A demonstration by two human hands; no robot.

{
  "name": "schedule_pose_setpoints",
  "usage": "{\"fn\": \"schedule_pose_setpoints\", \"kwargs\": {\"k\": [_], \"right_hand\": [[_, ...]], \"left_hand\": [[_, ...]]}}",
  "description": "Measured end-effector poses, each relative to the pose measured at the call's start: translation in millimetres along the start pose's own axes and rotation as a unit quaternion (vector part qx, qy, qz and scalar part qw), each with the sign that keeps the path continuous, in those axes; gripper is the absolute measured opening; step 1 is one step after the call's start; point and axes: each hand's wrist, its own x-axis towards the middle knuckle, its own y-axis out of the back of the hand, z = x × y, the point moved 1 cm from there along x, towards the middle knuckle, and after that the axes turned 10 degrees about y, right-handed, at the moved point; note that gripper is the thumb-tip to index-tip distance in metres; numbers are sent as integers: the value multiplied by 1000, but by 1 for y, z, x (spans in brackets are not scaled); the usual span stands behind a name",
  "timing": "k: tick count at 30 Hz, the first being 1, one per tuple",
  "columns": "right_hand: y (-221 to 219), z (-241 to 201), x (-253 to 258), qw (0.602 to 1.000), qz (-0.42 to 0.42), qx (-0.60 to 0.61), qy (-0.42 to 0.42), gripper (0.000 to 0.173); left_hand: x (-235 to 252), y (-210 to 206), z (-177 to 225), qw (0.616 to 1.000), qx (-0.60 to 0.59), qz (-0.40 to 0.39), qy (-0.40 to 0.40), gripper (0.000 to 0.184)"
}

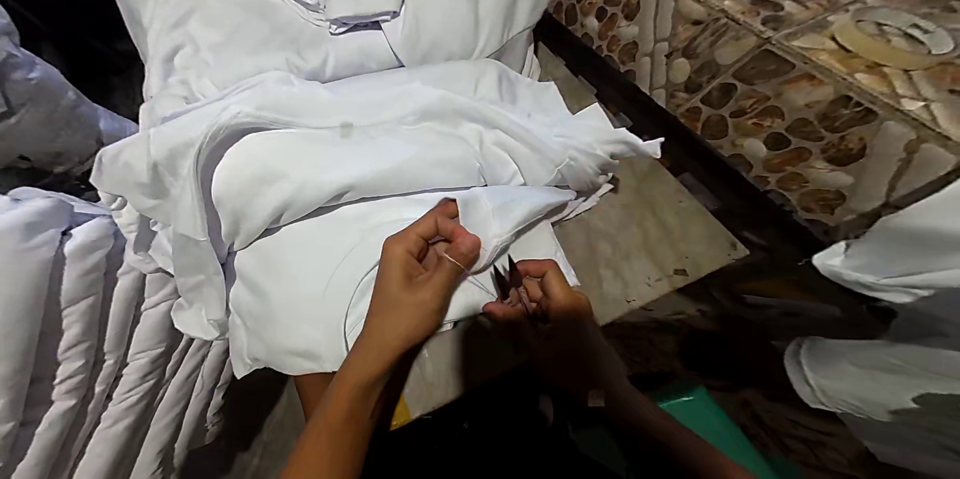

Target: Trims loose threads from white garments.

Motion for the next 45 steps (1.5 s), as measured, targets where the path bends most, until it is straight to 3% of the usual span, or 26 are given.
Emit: {"fn": "schedule_pose_setpoints", "kwargs": {"k": [4, 8, 13, 17, 21, 23, 25, 28, 30, 31, 33, 35, 36, 38, 39, 40, 41, 42, 45], "right_hand": [[-7, -3, 7, 1000, 18, 10, 13, 38], [-12, -10, 14, 999, 28, 28, -14, 36], [-16, -16, 15, 984, 34, 157, -71, 17], [-20, -15, 11, 978, 45, 189, -69, 21], [-16, -18, 18, 971, 80, 204, -100, 14], [-3, -12, 26, 975, 97, 184, -74, 20], [13, -3, 37, 992, 55, 103, -58, 27], [28, 8, 62, 982, -166, -35, -89, 39], [32, 10, 77, 949, -297, -85, -66, 37], [34, 8, 80, 945, -310, -91, -40, 33], [37, 10, 77, 971, -234, -39, -8, 22], [34, 13, 71, 977, -94, 174, -84, 14], [29, 14, 66, 936, -29, 318, -152, 22], [19, 18, 53, 781, 39, 564, -265, 29], [14, 21, 46, 701, 49, 647, -296, 29], [10, 24, 40, 645, 49, 700, -304, 26], [7, 24, 35, 631, 49, 716, -295, 20], [5, 21, 33, 668, 48, 688, -280, 18], [7, 9, 31, 897, 56, 386, -208, 21]], "left_hand": [[-2, 0, -7, 993, -110, -44, -22, 21], [-6, -1, -10, 992, -118, -43, -23, 33], [-11, -3, -11, 992, -121, -31, -23, 41], [-9, -3, -11, 989, -138, -47, -33, 51], [-9, -1, -9, 986, -141, -81, -27, 53], [-14, -4, -5, 993, -49, -88, -55, 50], [-22, -15, -2, 976, 127, -64, -162, 48], [-37, -35, -10, 860, 415, 0, -298, 44], [-42, -44, -18, 801, 499, 34, -329, 39], [-42, -45, -19, 788, 513, 49, -337, 35], [-42, -44, -15, 790, 504, 98, -336, 23], [-39, -41, -7, 805, 474, 184, -305, 16], [-39, -37, -3, 813, 470, 205, -276, 16], [-42, -26, -2, 848, 434, 177, -247, 14], [-46, -20, -2, 881, 385, 124, -245, 15], [-51, -16, -1, 913, 321, 56, -244, 16], [-55, -13, 1, 932, 267, 3, -246, 17], [-58, -11, 1, 937, 237, -26, -254, 18], [-60, -9, -2, 942, 199, -33, -268, 21]]}}
